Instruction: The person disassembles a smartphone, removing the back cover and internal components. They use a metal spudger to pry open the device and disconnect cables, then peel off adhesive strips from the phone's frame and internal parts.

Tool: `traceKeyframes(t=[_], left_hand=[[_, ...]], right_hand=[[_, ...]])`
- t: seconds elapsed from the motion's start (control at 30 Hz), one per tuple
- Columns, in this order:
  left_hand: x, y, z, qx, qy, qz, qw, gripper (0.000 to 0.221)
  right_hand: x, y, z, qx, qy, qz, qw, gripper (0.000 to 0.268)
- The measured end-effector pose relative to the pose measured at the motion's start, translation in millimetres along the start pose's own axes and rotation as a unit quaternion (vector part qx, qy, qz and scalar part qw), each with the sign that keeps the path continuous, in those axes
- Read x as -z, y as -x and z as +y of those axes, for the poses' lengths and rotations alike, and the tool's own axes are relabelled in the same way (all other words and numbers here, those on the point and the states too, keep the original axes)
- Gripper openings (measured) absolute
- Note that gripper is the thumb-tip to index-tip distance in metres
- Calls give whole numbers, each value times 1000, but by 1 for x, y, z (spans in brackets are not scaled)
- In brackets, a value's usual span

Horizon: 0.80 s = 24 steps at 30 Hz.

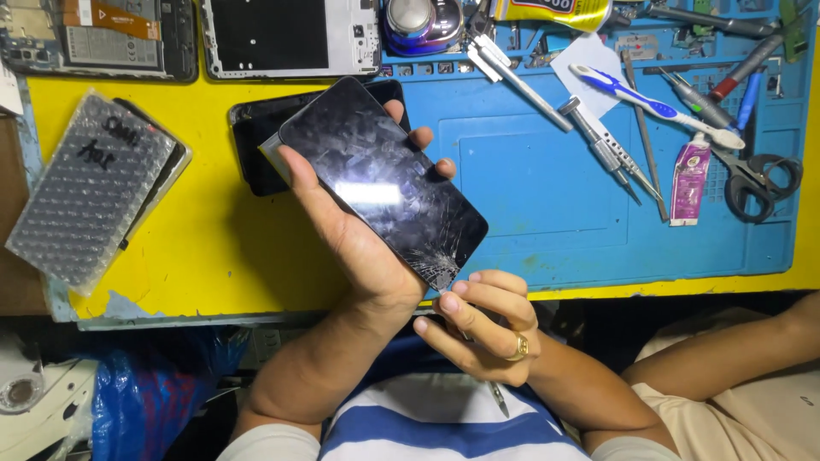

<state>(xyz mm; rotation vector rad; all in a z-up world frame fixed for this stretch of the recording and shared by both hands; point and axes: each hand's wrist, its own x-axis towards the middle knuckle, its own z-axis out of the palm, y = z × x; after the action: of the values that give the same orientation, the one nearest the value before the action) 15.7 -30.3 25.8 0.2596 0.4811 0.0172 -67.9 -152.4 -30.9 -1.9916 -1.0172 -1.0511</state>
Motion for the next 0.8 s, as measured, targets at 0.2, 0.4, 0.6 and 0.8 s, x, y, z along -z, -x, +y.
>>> traceKeyframes(t=[0.2,0.4,0.6,0.8], left_hand=[[-1,0,-4,-3,2,2,1000,71],[-9,3,-8,-60,-13,11,998,72],[2,5,-19,-113,-18,-29,993,77],[10,5,-25,-88,37,-110,989,86]], right_hand=[[-4,1,0,-2,10,17,1000,22],[11,4,-2,-70,-38,-40,996,29],[-7,3,-17,-216,-94,110,966,15],[0,17,-34,-488,-323,161,795,42]])
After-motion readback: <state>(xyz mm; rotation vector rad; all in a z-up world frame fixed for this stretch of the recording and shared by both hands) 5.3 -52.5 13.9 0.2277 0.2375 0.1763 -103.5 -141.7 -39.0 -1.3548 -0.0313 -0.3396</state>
